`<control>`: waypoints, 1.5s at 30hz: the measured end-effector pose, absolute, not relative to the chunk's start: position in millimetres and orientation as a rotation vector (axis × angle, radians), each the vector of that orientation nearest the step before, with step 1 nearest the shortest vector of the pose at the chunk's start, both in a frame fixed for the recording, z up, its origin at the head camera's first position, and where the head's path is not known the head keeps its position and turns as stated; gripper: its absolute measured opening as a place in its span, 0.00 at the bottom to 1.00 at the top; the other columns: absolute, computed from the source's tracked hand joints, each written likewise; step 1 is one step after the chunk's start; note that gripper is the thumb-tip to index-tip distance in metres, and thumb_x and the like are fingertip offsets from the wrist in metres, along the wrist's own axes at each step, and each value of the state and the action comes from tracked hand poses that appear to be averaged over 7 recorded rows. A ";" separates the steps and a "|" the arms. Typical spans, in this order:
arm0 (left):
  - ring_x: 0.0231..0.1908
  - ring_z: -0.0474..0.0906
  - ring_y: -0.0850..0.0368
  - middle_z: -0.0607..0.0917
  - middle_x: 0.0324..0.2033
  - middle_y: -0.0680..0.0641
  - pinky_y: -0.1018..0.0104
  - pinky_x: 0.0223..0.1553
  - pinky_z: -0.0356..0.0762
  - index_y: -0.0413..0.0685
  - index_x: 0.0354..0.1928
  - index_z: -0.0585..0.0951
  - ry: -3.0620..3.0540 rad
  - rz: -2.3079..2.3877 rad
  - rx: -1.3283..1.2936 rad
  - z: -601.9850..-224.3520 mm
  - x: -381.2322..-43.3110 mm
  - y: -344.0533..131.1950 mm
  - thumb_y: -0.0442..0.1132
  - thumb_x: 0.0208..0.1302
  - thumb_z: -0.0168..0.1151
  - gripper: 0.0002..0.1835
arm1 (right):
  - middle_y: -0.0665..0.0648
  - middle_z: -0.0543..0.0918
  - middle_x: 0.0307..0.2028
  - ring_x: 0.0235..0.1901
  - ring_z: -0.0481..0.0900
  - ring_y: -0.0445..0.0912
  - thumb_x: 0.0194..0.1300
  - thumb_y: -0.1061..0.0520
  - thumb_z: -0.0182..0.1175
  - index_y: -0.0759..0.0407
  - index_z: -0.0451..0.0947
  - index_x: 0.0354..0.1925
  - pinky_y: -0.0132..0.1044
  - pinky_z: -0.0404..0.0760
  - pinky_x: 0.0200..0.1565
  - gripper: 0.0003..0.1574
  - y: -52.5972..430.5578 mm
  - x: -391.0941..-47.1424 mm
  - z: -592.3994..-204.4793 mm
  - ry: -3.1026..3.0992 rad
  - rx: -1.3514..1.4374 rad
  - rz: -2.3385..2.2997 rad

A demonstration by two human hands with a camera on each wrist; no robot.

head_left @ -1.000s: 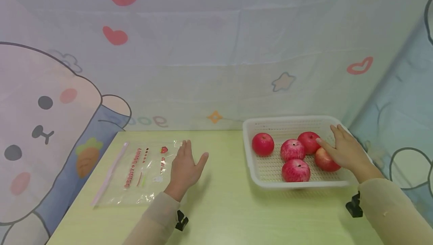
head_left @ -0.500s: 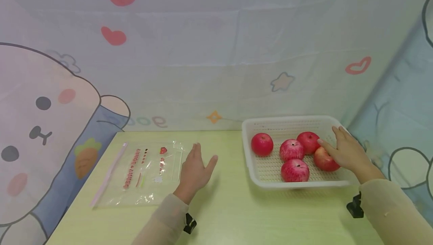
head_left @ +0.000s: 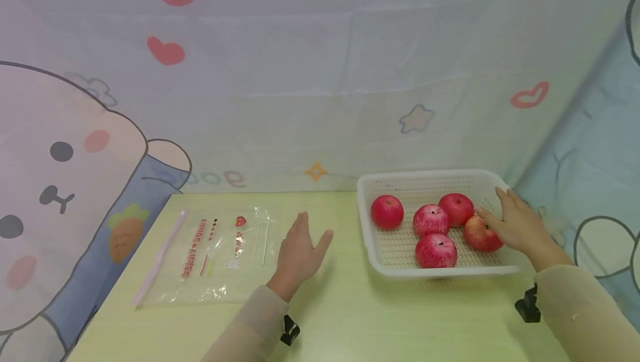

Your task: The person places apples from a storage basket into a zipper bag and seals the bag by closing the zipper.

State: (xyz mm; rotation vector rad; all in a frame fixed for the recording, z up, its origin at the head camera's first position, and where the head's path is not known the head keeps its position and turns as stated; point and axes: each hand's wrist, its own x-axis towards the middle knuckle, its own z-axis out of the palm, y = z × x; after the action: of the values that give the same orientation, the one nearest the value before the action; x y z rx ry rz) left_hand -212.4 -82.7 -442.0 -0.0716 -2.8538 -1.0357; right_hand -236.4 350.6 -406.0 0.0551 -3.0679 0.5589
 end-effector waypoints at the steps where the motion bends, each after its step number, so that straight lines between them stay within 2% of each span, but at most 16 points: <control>1: 0.70 0.56 0.42 0.57 0.71 0.41 0.45 0.66 0.58 0.40 0.72 0.53 -2.852 -1.049 -0.077 -442.3 -212.8 -81.3 0.64 0.64 0.47 0.44 | 0.83 0.44 0.66 0.64 0.46 0.77 0.67 0.29 0.39 0.74 0.39 0.70 0.77 0.42 0.56 0.58 351.0 -236.5 -405.8 -3.066 0.053 0.556; 10: 0.71 0.54 0.45 0.57 0.72 0.42 0.49 0.68 0.56 0.41 0.72 0.52 -2.853 -1.116 -0.100 -441.8 -212.7 -70.1 0.64 0.64 0.47 0.45 | 0.85 0.43 0.66 0.63 0.46 0.79 0.67 0.29 0.38 0.75 0.39 0.70 0.75 0.44 0.58 0.58 359.7 -240.1 -410.5 -3.063 0.029 0.547; 17: 0.70 0.54 0.44 0.58 0.71 0.41 0.48 0.67 0.57 0.40 0.72 0.53 -2.837 -1.173 -0.106 -440.4 -211.5 -61.8 0.63 0.64 0.48 0.44 | 0.85 0.45 0.65 0.62 0.46 0.79 0.68 0.30 0.39 0.76 0.39 0.70 0.74 0.43 0.59 0.58 364.4 -239.5 -413.2 -3.052 0.022 0.561; 24: 0.71 0.55 0.45 0.59 0.71 0.42 0.48 0.67 0.57 0.41 0.72 0.53 -2.861 -1.180 -0.118 -443.9 -210.9 -52.1 0.64 0.63 0.47 0.45 | 0.84 0.45 0.65 0.60 0.47 0.82 0.68 0.31 0.40 0.75 0.38 0.70 0.77 0.49 0.54 0.57 368.2 -236.6 -414.3 -3.052 -0.003 0.547; 38: 0.69 0.57 0.42 0.60 0.70 0.40 0.45 0.66 0.59 0.40 0.72 0.54 -2.865 -1.254 -0.154 -444.6 -202.2 -42.9 0.64 0.64 0.47 0.44 | 0.86 0.43 0.65 0.61 0.44 0.82 0.69 0.33 0.39 0.78 0.36 0.69 0.76 0.49 0.55 0.57 372.8 -230.0 -416.9 -3.056 -0.003 0.592; 45: 0.69 0.57 0.42 0.60 0.70 0.40 0.45 0.66 0.59 0.40 0.72 0.54 -2.882 -1.257 -0.150 -444.3 -203.0 -39.5 0.64 0.64 0.46 0.44 | 0.85 0.50 0.62 0.59 0.51 0.79 0.70 0.37 0.42 0.80 0.36 0.68 0.74 0.55 0.54 0.55 375.5 -233.0 -418.7 -2.991 0.017 0.625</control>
State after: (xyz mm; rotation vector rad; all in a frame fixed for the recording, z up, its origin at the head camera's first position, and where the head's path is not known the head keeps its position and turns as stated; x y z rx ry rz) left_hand -203.0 -39.5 -444.3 -0.1503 -2.8823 -1.2569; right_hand -233.0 375.5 -418.7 0.0168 -2.9912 0.6252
